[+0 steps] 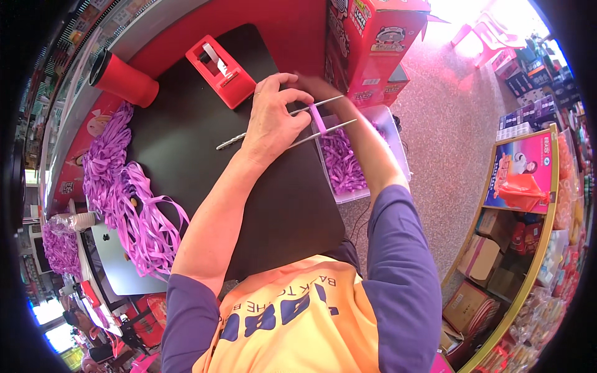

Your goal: The person is wrapping purple ribbons around metal rods to create uniform loops for decorative use.

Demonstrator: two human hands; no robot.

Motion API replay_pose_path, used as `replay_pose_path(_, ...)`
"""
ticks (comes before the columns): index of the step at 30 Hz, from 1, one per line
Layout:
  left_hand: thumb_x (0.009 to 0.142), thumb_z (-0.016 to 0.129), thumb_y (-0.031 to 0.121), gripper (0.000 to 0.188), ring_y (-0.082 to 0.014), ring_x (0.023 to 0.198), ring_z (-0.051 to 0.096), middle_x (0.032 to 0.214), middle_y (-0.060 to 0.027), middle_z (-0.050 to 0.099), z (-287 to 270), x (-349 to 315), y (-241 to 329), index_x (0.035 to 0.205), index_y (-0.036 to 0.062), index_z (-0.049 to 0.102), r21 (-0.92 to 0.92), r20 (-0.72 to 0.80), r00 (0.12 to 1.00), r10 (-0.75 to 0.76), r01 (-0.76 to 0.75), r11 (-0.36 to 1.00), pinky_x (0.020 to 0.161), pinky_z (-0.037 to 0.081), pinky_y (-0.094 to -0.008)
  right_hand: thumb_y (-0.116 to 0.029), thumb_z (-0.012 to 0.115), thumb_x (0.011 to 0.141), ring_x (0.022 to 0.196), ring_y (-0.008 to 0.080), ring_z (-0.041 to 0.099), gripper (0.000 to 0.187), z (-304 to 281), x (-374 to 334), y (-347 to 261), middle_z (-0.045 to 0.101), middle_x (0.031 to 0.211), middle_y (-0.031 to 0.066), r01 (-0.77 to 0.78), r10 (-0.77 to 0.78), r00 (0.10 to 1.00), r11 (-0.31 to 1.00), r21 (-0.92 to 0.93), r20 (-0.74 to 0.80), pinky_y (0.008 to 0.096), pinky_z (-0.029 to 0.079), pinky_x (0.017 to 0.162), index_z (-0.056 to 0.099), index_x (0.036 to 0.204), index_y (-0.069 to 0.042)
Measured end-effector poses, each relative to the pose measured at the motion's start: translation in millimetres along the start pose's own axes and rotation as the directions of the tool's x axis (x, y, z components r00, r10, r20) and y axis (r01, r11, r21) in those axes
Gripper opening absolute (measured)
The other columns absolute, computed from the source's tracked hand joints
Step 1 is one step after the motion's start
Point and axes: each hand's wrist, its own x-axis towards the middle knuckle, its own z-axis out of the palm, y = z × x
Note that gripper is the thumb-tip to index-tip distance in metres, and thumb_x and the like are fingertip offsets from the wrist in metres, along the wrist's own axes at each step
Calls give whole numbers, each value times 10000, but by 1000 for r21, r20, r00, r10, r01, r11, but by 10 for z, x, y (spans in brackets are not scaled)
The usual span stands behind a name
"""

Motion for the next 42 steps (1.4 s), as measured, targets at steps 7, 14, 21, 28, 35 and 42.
replay_pose_path(7, 624, 667, 102, 185, -295, 1181, 421, 1178, -114, 535, 9, 0, 17, 800, 86, 719, 20, 45, 999, 7, -8, 1000, 1007, 325, -400, -345, 440, 950, 1057, 190, 521, 446, 780, -1602, 596, 561, 1153, 82, 34, -29, 906, 999, 6, -421, 330, 372, 945, 480, 1263, -30)
replay_pose_path(14, 622, 671, 111, 196, -293, 1166, 441, 1169, -109, 553, 6, 20, -2, 810, 98, 726, 24, 50, 999, 14, -15, 1000, 998, 336, -395, -382, 377, 977, 1148, 210, 439, 465, 1108, -2662, -145, 498, 1154, 95, -7, -45, 826, 996, -90, -562, 346, 322, 990, 674, 952, -26)
replay_pose_path(21, 629, 672, 121, 209, -299, 1174, 438, 1186, -123, 549, 15, 20, -9, 829, 100, 729, 17, 72, 997, 22, -23, 1000, 996, 345, -398, -410, 429, 939, 1065, 236, 426, 449, 1187, -2800, -789, 487, 1065, 104, 149, -163, 750, 986, -77, -641, 387, 281, 967, 699, 844, -64)
replay_pose_path(28, 632, 668, 135, 207, -300, 1175, 440, 1183, -123, 552, 4, 0, -6, 826, 95, 728, 22, 76, 997, 5, -7, 1000, 1008, 336, -405, -490, 386, 938, 1043, 227, 430, 555, 1019, -2618, -1104, 477, 1043, 97, 363, -312, 686, 930, -62, -657, 390, 273, 963, 653, 709, -61)
replay_pose_path(35, 618, 697, 158, 159, -299, 1118, 474, 1098, -134, 579, 54, 5, -47, 752, 77, 726, 39, -1, 999, 37, -37, 999, 971, 357, -407, -510, 268, 958, 1182, 253, 384, 669, 420, -1899, -1465, 457, 1314, 167, 613, -594, 648, 778, -136, -477, 408, 255, 1010, 703, 803, -28)
replay_pose_path(42, 614, 687, 159, 170, -300, 1135, 463, 1129, -137, 569, 10, 12, 8, 746, 58, 720, 45, 46, 999, 8, -10, 999, 982, 354, -395, -506, 203, 975, 1268, 248, 344, 660, -261, -1022, -1447, 344, 1443, 103, 515, -565, 753, 825, -232, -337, 394, 197, 1080, 690, 1034, -65)
